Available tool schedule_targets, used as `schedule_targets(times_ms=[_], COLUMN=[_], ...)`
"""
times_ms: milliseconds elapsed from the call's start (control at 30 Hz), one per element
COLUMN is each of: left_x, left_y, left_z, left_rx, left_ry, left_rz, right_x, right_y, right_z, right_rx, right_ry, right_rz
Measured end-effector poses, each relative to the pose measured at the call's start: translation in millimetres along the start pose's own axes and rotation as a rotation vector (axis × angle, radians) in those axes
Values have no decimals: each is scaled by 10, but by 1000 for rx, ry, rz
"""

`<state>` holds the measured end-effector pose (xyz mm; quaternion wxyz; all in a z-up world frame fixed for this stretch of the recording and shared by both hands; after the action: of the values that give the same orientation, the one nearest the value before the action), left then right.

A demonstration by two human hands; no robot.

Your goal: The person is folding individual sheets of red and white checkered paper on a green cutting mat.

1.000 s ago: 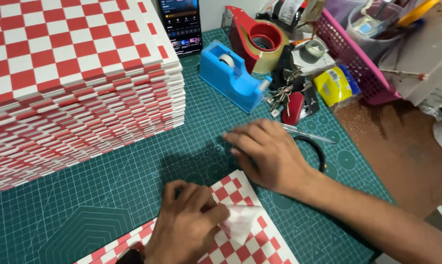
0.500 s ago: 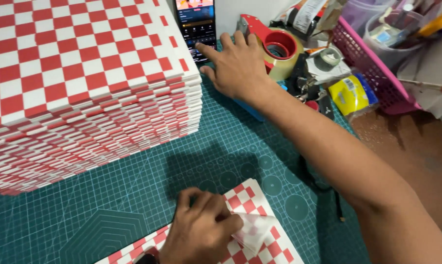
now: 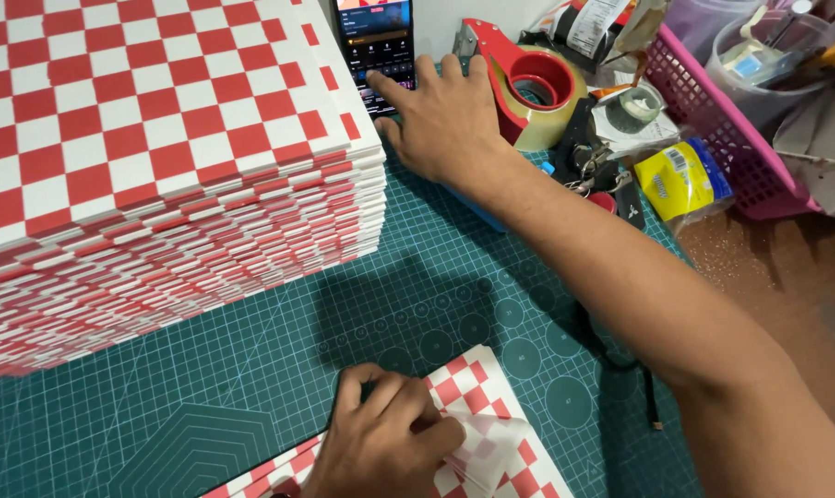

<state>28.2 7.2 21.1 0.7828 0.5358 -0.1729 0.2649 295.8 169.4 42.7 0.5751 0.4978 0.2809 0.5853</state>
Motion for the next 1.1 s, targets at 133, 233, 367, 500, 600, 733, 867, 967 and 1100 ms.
schedule_targets(times_ms=[133, 233, 367, 500, 600, 733, 867, 967, 1100], left_x=[-6, 3, -9, -22, -31, 20, 4, 1, -4], left_y=[-4, 3, -1, -32, -26, 28, 25, 30, 38], left_z=[-4, -8, -22, -28, -37, 0, 12, 23, 30], left_rx=[2, -16, 0, 14, -6, 67, 34, 63, 79], left_ry=[5, 12, 14, 0, -6, -28, 6, 6, -9], left_rz=[-5, -11, -28, -46, -91, -98, -146, -149, -147], right_x=[7, -154, -751, -1489, -1910, -2430, -2593, -2663, -2725], right_y=[3, 113, 580, 804, 974, 748, 651, 636, 615], right_z=[-10, 13, -22, -84, -97, -75, -90, -81, -107], right_rx=[-27, -17, -24, 516, 930, 965, 973, 957, 998], right_ry=[-8, 9, 169, 427, 439, 258, 145, 134, 139], right_rz=[-58, 1, 287, 362, 190, 24, -32, 22, 46])
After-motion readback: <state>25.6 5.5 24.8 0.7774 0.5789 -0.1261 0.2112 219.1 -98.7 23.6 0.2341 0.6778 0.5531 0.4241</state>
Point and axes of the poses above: each hand's wrist, its own x-axis towards the middle knuckle, its own y-axis out of the back of the hand, z = x × y, the point moved 3 cm from there along x, towards the middle knuckle, and after that the axes turned 2 degrees about -z, right-handed, at the moved point
